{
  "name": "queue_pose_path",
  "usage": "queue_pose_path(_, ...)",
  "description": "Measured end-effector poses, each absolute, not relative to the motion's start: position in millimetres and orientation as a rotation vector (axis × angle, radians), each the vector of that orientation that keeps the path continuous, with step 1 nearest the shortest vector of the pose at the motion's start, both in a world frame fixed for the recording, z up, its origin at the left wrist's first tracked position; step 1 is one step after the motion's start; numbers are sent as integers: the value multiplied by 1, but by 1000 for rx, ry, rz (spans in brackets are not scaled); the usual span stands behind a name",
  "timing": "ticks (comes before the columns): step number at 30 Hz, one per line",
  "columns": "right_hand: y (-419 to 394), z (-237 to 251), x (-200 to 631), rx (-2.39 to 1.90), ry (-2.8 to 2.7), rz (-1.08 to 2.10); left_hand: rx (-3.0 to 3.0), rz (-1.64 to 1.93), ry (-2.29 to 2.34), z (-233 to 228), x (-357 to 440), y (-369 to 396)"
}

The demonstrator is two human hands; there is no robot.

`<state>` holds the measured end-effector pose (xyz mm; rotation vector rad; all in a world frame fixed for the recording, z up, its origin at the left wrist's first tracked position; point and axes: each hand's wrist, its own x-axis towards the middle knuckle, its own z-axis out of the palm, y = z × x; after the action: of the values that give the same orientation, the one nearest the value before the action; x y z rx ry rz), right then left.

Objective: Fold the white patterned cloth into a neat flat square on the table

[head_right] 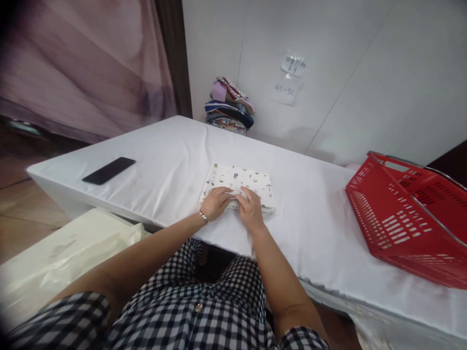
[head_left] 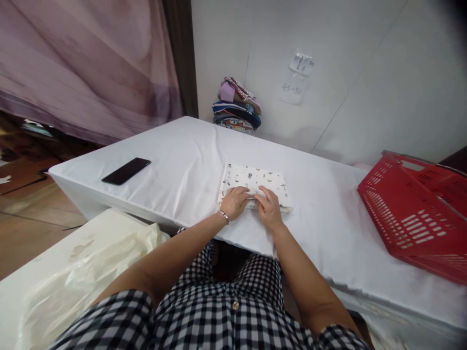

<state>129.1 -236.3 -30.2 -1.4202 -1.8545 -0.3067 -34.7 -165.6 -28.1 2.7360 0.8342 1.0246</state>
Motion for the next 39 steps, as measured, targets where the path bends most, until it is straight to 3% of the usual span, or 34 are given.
queue_pose_path(39,-237,-33,126,-1541,-1905,-327,2665,1026,858,-32,-33,-167)
